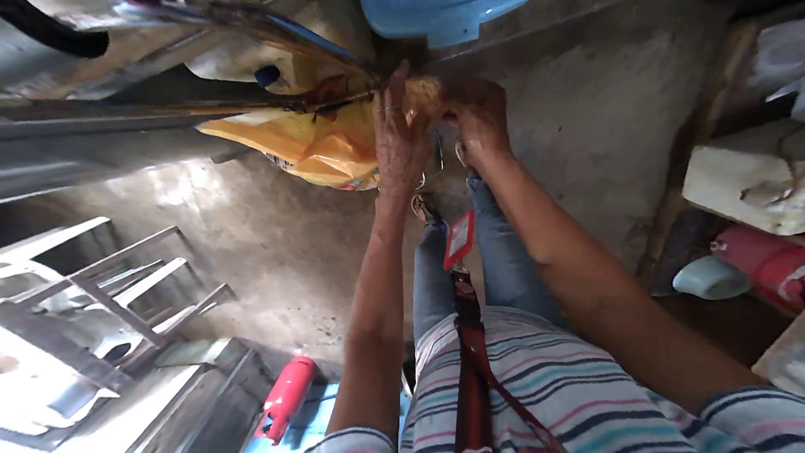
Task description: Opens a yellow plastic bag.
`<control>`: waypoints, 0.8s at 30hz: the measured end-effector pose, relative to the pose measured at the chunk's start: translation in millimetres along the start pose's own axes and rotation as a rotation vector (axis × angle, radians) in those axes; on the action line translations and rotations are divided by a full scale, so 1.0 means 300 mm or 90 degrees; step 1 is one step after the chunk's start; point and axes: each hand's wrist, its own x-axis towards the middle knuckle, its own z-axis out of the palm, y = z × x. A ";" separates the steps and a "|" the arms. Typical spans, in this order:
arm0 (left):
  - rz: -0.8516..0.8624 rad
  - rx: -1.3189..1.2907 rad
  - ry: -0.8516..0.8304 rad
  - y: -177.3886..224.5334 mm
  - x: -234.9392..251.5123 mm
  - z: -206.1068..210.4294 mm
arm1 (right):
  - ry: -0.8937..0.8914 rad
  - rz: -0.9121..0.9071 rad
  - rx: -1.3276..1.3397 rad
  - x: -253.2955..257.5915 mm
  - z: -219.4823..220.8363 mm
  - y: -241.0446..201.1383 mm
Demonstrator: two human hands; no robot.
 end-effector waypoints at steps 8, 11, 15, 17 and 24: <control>-0.174 -0.046 -0.007 0.004 0.095 0.013 | -0.011 0.032 -0.034 0.003 -0.012 0.006; -0.164 0.107 -0.039 0.006 0.120 0.042 | 0.015 0.046 -0.012 -0.004 -0.011 0.014; -0.185 0.397 -0.125 0.091 0.107 0.003 | 0.030 0.055 0.009 -0.007 -0.018 0.033; -0.120 0.498 -0.148 0.074 0.089 -0.030 | 0.022 0.050 0.017 0.003 -0.015 0.033; -0.172 0.293 -0.296 0.077 -0.057 -0.427 | -0.041 0.051 -0.058 -0.011 -0.002 0.039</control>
